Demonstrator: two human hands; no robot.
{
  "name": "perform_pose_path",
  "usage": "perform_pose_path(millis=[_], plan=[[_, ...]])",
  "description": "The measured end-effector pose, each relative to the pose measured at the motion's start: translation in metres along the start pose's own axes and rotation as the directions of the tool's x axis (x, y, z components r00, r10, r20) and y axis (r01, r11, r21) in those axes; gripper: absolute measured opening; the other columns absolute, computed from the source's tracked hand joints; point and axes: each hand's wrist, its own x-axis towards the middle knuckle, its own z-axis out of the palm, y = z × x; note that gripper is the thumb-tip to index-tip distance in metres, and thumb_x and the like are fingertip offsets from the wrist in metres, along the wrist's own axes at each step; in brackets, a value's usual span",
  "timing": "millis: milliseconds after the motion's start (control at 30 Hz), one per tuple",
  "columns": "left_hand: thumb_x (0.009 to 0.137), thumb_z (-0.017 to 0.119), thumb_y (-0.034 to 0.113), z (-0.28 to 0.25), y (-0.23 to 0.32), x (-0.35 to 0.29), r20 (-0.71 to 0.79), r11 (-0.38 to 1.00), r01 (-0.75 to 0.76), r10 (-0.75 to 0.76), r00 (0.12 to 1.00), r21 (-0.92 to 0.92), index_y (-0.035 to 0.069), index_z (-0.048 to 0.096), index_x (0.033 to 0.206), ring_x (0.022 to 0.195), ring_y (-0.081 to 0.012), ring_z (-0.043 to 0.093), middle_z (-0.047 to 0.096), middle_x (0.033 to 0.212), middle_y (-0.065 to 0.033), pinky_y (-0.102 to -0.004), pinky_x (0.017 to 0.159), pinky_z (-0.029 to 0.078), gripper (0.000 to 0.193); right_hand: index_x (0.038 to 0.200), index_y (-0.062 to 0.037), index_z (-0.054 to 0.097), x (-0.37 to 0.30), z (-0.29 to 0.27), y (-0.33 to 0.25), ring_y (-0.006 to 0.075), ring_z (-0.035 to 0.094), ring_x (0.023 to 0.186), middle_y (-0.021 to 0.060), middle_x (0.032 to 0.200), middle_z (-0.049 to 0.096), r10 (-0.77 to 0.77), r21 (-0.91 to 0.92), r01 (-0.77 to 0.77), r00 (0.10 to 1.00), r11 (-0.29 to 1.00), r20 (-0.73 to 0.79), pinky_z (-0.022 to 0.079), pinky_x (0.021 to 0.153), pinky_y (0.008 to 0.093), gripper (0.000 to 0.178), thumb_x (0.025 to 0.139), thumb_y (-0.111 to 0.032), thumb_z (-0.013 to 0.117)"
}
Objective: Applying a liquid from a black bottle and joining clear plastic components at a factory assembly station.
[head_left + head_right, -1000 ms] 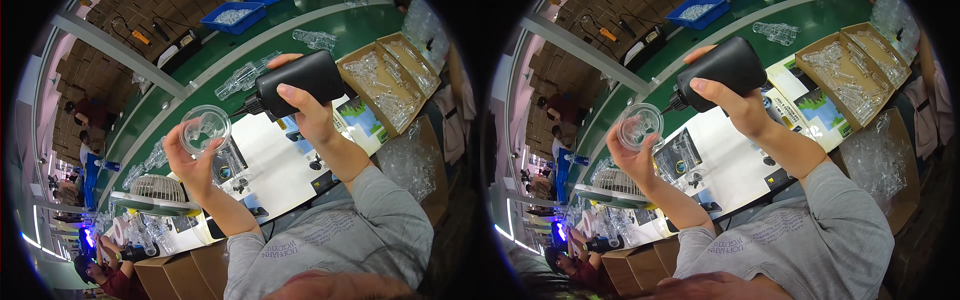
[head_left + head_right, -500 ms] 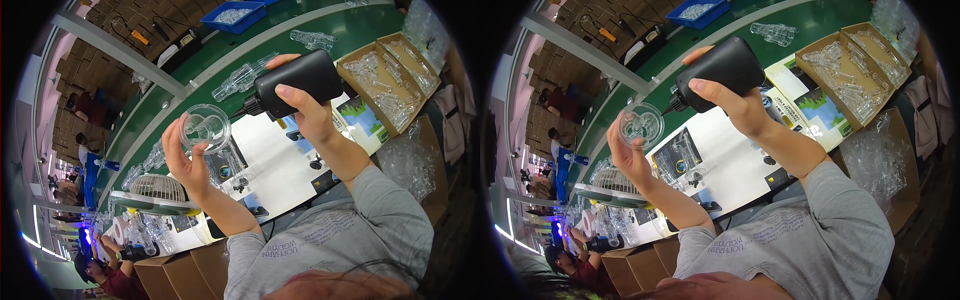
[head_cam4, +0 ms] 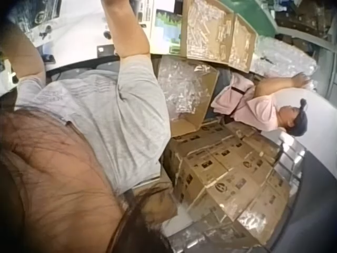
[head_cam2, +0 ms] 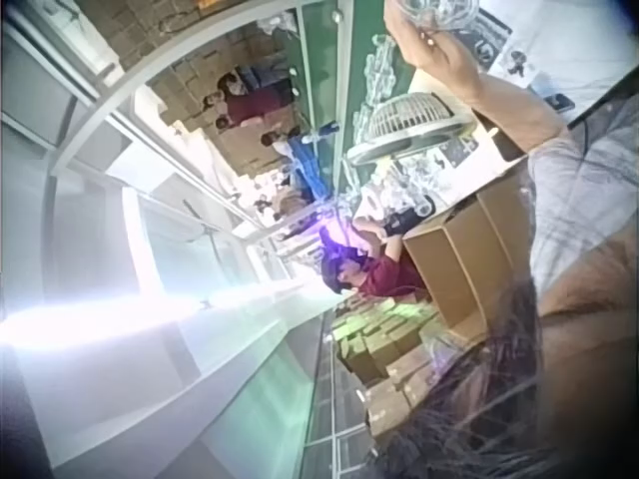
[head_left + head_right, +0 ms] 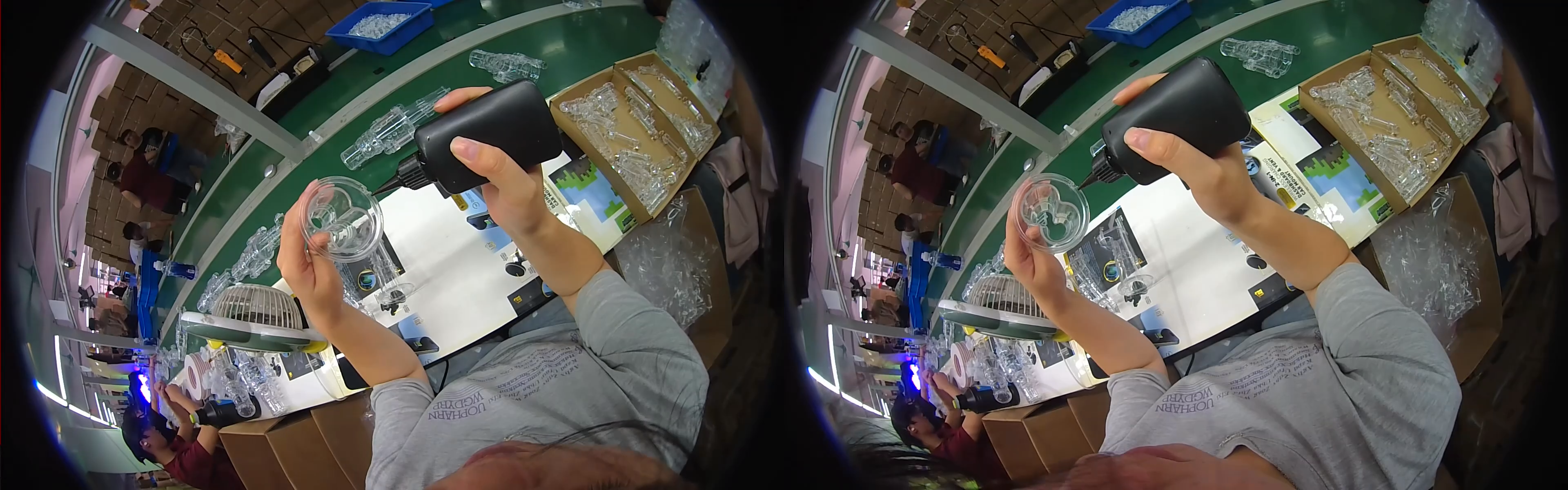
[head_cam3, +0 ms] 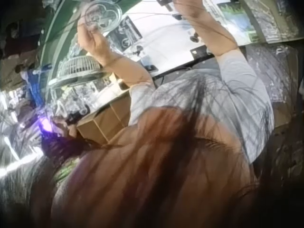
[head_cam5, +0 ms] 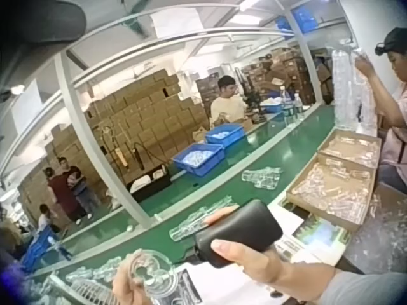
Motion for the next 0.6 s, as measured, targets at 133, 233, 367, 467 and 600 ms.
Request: perform_pose_path(millis=[133,233,367,467,600], plan=[[0.088,0.05,0.018,-0.001,0.001,-0.001,0.024,1.0,0.01,-0.01,1.0,0.02,-0.006,0.053,0.113,0.096,-0.021,0.057,0.059,0.108,-0.014,-0.0292,0.085,0.041,0.035,0.103,0.0009,0.052,0.0,-0.001,-0.001,0.013,0.056,0.082,0.0103,0.101,0.054,-0.004,0.006,0.003,1.0,1.0,0.008,0.049,0.071,0.024,0.036,0.069,-0.008,0.059],[0.088,0.049,0.016,-0.001,-0.001,-0.002,0.024,1.0,0.006,-0.006,1.0,0.001,-0.005,0.052,0.114,0.096,-0.0203,0.057,0.059,0.107,-0.0141,-0.0292,0.084,0.042,0.034,0.104,0.001,0.051,0.001,-0.002,0.001,0.013,0.056,0.082,0.0102,0.101,0.054,-0.013,0.001,0.013,1.0,1.0,0.017,0.049,0.071,0.0238,0.036,0.07,-0.007,0.059],[0.09,0.047,0.014,-0.002,-0.001,-0.002,-0.012,0.997,0.034,-0.034,0.999,-0.063,-0.005,0.051,0.115,0.095,-0.019,0.057,0.059,0.107,-0.0139,-0.0286,0.083,0.042,0.033,0.107,0.0006,0.05,0.002,-0.001,0.008,0.0124,0.056,0.082,0.0093,0.1,0.054,-0.101,-0.002,0.101,0.995,0.995,-0.006,0.049,0.072,0.0241,0.037,0.072,-0.006,0.06],[0.091,0.046,0.016,-0.004,-0.006,0.002,-0.185,0.999,0.024,-0.02,0.983,0.021,-0.006,0.049,0.116,0.094,-0.0183,0.057,0.058,0.106,-0.0145,-0.0285,0.083,0.043,0.033,0.109,-0.0005,0.049,0.007,0.0,0.017,0.0115,0.056,0.083,0.0082,0.099,0.054,-0.116,-0.055,0.116,0.993,0.992,0.0,0.049,0.072,0.0239,0.038,0.074,-0.005,0.062],[0.09,0.051,0.022,-0.006,-0.008,0.008,-0.37,0.993,0.066,-0.098,0.924,-0.098,-0.004,0.046,0.115,0.093,-0.0192,0.057,0.059,0.103,-0.0149,-0.0295,0.083,0.045,0.037,0.107,-0.007,0.053,0.019,-0.003,0.047,0.0127,0.053,0.091,0.0049,0.096,0.055,-0.121,-0.347,0.194,0.968,0.917,0.221,0.043,0.08,0.0251,0.034,0.075,-0.007,0.065]])
